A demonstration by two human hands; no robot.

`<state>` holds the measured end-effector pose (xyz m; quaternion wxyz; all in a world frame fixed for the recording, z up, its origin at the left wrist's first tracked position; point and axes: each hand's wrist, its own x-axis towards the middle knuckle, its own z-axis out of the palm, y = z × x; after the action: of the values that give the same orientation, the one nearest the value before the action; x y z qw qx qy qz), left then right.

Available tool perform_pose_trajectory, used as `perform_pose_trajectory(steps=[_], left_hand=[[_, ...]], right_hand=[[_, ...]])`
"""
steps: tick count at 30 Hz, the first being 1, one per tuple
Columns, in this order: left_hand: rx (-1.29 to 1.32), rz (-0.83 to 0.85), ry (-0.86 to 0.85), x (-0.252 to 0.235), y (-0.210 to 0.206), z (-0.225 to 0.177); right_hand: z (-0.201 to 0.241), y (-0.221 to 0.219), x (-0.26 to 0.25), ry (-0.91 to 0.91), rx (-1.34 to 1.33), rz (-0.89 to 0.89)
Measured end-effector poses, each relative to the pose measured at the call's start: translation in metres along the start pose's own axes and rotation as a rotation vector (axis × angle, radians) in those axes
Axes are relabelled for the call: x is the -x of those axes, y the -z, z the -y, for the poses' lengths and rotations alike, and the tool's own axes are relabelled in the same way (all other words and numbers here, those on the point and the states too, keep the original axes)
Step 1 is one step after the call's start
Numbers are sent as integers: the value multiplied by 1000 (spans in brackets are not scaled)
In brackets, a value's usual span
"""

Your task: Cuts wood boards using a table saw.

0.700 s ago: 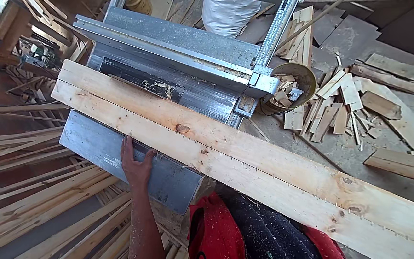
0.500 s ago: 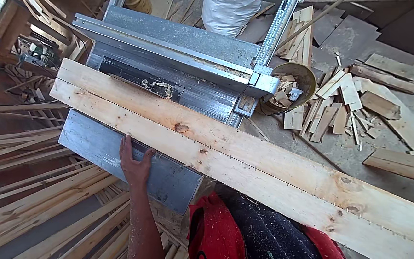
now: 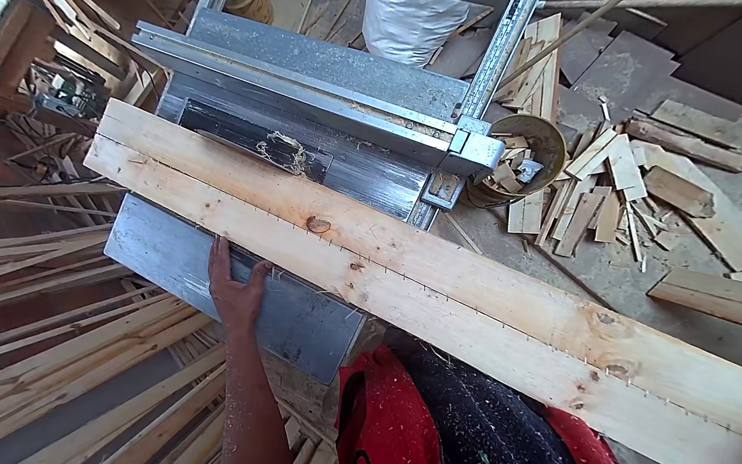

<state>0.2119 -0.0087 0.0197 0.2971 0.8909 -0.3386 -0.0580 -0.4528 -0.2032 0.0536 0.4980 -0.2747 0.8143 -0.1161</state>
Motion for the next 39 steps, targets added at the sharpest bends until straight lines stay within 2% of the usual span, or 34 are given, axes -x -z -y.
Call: perform_pose_trajectory(steps=[4,7,11,13,16,20,24,27,29,33,36,39], left_hand=[[2,10,7,-5,3,2],[0,-1,-2,-8,3,5],[1,6,-8,-12,5,10],[7,2,-6,-15,6,12],[7,10,13,-19,8,12],[2,10,26,-24,11,15],[-9,14,34,-28,12,19],[4,9,38,-31,13,22],[3,14,43,-33,14,23],[-2,18,42,-39,17,28],[-1,30,64,-46,21,30],[-5,30,57,-51,23,35]], right_hand=[[-29,17,-28,67,-55,11],[8,-15,12,-17,-40,-94],[30,-38,45,-15,-56,-184],[21,-34,37,-1,-53,-183],[8,-22,26,52,-116,-71],[7,-20,31,95,-61,-39],[30,-38,54,57,-84,-106],[17,-37,38,36,-153,-205],[11,-34,31,40,-151,-202],[24,-47,49,40,-171,-175],[6,-41,31,76,-179,-181],[29,-59,54,63,-167,-199]])
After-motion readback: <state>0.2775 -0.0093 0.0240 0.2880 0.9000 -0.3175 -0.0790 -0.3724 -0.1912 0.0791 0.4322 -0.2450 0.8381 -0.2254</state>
